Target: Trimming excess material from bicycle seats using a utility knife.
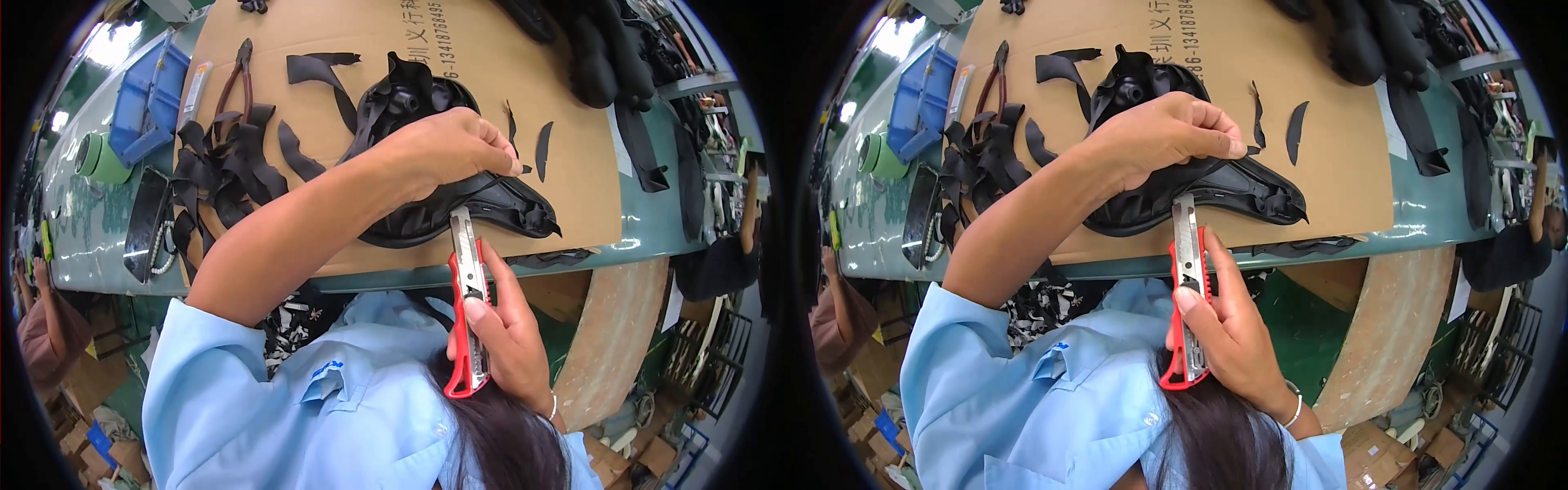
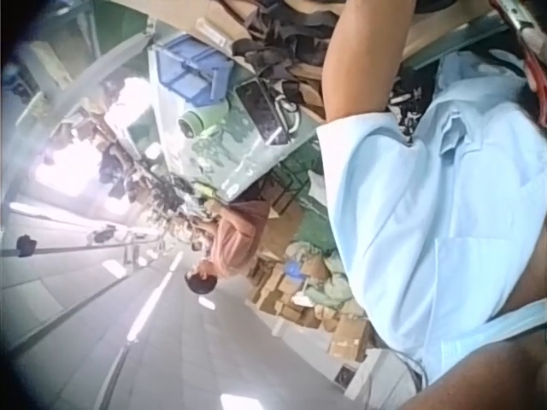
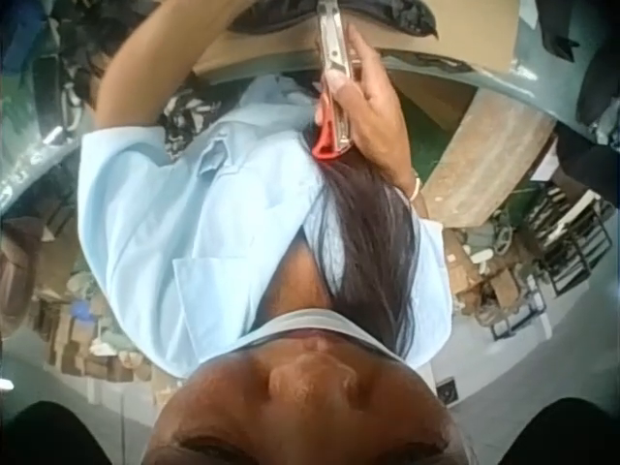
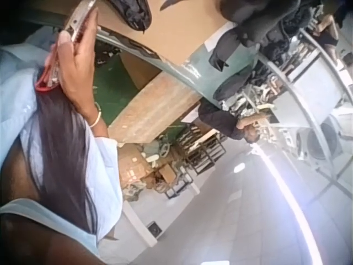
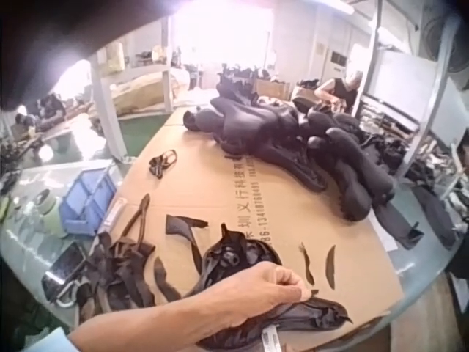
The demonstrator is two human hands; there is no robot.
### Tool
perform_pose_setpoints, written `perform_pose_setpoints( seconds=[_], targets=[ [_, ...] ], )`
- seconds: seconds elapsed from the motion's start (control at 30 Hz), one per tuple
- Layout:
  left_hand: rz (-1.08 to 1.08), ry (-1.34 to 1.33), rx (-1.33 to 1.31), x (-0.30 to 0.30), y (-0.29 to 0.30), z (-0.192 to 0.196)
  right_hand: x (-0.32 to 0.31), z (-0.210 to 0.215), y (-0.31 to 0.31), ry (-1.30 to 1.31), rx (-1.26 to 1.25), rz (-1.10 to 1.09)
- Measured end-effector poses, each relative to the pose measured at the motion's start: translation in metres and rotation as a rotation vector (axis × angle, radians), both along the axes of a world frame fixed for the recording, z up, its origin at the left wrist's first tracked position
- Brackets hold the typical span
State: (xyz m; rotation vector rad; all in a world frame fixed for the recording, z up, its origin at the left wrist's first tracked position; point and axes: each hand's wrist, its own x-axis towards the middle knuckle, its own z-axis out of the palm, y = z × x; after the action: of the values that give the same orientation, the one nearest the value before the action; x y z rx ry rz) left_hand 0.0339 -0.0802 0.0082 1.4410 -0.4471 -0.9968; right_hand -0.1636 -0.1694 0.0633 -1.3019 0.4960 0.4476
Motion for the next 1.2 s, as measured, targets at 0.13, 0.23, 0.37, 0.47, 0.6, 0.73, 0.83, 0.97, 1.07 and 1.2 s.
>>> perform_pose_setpoints(
  seconds=[0.13,0.23,0.37,0.47,0.6,0.73,0.83,0.97,1.07,1.2],
  targets=[
    [-0.055,-0.068,-0.061,0.008,0.011,0.012,0.005,0.010,-0.012,0.060,0.135,-0.018],
    [-0.149,-1.201,-0.050,0.038,0.026,0.025,0.014,-0.028,-0.028,-0.173,0.000,-0.407],
    [-0.091,-1.118,0.075,0.055,0.035,0.000,0.055,-0.071,-0.027,-0.412,-0.486,-0.237],
    [0.198,-1.045,0.401,0.021,0.056,0.002,0.103,-0.067,-0.046,-0.525,-0.604,-0.254],
    [0.303,-1.174,0.505,-0.032,0.057,0.021,0.145,-0.062,-0.071,-0.532,-0.534,-0.020],
    [0.399,-1.137,0.342,-0.039,0.036,0.007,0.150,-0.042,-0.063,-0.458,-0.574,0.115],
    [0.161,-1.095,0.477,-0.029,0.032,0.010,0.112,-0.018,-0.073,-0.509,-0.862,0.087],
    [0.327,-1.105,0.382,-0.032,0.028,-0.003,0.080,-0.001,-0.094,-0.786,-1.177,0.311],
    [0.454,-1.083,0.347,-0.037,0.022,-0.003,0.086,0.018,-0.093,-0.720,-1.286,0.498],
    [0.501,-0.996,0.350,-0.041,0.019,-0.006,0.109,0.032,-0.087,-0.706,-1.453,0.801]
  ],
)
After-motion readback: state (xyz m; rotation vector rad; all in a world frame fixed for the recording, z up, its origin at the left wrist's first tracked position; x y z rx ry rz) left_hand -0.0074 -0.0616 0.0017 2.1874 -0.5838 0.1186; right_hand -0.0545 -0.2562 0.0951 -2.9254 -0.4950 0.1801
